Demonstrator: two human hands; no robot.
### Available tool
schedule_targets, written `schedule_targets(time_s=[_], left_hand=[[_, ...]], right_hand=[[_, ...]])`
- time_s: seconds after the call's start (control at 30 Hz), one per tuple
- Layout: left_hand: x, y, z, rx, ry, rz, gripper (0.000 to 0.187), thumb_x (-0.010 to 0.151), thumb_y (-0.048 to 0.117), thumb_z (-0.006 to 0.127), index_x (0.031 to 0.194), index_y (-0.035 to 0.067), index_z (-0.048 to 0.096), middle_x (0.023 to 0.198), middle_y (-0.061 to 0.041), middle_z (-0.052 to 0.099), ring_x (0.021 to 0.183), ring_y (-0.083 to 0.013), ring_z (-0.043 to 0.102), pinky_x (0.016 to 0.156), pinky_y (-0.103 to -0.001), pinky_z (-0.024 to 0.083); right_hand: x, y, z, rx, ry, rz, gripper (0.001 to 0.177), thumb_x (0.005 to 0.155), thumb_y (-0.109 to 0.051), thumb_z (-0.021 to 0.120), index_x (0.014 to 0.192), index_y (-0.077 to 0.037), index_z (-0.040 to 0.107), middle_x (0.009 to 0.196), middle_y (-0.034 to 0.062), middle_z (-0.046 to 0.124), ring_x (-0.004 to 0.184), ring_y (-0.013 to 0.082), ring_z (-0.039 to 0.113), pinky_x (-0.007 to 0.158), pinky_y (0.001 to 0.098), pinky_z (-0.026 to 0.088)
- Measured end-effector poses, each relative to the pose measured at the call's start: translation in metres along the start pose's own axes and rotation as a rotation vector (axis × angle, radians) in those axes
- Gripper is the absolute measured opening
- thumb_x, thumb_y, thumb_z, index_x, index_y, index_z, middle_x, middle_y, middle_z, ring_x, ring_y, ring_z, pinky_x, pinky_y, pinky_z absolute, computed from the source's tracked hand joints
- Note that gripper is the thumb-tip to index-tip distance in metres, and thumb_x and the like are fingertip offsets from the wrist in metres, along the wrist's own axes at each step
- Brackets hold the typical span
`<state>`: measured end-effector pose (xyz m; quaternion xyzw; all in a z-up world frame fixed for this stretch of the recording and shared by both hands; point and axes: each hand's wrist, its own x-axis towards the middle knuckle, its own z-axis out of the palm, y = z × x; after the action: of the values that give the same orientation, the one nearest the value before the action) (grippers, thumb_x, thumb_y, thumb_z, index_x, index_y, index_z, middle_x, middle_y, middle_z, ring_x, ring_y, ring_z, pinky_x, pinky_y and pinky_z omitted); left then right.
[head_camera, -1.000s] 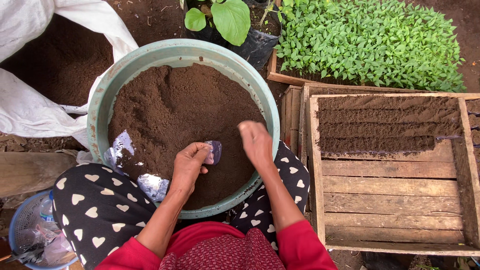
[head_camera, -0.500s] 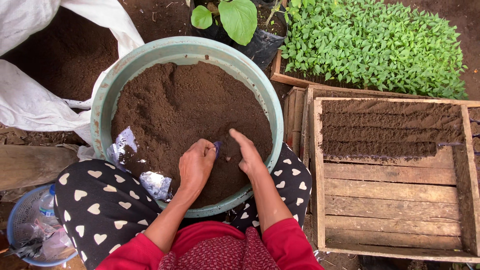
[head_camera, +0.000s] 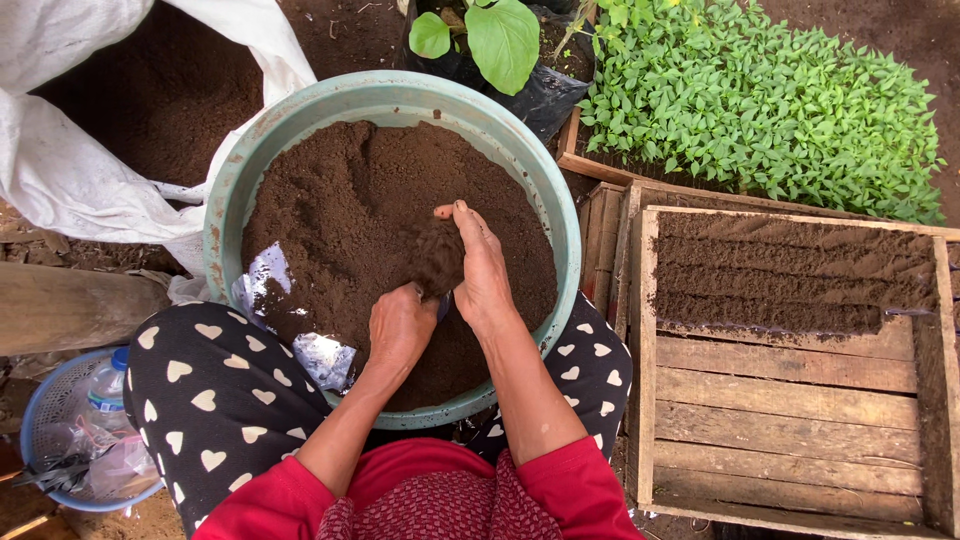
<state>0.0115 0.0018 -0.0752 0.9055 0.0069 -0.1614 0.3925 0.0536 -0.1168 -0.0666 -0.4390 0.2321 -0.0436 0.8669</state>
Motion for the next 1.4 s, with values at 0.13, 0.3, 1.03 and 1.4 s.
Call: schedule_targets(time_s=[0.13, 0.3, 1.03, 1.4], left_hand=[[0.004, -0.008, 0.002, -0.040, -0.016, -0.032, 0.020, 0.082, 0.019, 0.055, 0.076, 0.001, 0.063, 0.066, -0.024, 0.062, 0.074, -0.0494, 0.063, 0.063, -0.054, 0.048], [0.005, -0.011, -0.001, -0.026, -0.047, -0.043, 0.019, 0.083, 0.017, 0.053, 0.078, 0.002, 0.063, 0.068, -0.023, 0.062, 0.074, -0.0447, 0.063, 0.065, -0.051, 0.047], [-0.010, -0.012, -0.004, -1.388, -0.168, -0.281, 0.037, 0.092, 0.017, 0.055, 0.125, 0.002, 0.055, 0.114, -0.016, 0.064, 0.094, -0.0251, 0.067, 0.082, -0.042, 0.056], [-0.006, -0.005, -0.026, -1.724, -0.187, -0.259, 0.052, 0.089, 0.011, 0.057, 0.139, 0.009, 0.042, 0.131, -0.017, 0.054, 0.116, -0.0318, 0.054, 0.096, -0.044, 0.047]], right_hand=[[-0.002, 0.010, 0.000, -0.123, -0.031, -0.077, 0.019, 0.089, -0.023, 0.059, 0.082, -0.005, 0.062, 0.077, 0.0132, 0.061, 0.073, 0.0210, 0.064, 0.065, 0.0352, 0.056], [-0.039, -0.023, 0.017, -0.370, -0.124, -0.040, 0.014, 0.081, -0.022, 0.059, 0.079, -0.008, 0.063, 0.074, 0.0114, 0.061, 0.072, 0.0192, 0.061, 0.068, 0.0346, 0.053], [-0.072, -0.040, 0.001, -0.872, -0.208, -0.101, 0.023, 0.094, -0.012, 0.047, 0.110, -0.008, 0.064, 0.102, 0.0200, 0.065, 0.095, 0.0273, 0.063, 0.078, 0.0394, 0.058], [-0.043, 0.034, -0.052, -1.167, -0.219, -0.157, 0.035, 0.078, -0.011, 0.063, 0.114, -0.011, 0.062, 0.103, 0.0141, 0.057, 0.102, 0.0344, 0.056, 0.089, 0.0469, 0.048]])
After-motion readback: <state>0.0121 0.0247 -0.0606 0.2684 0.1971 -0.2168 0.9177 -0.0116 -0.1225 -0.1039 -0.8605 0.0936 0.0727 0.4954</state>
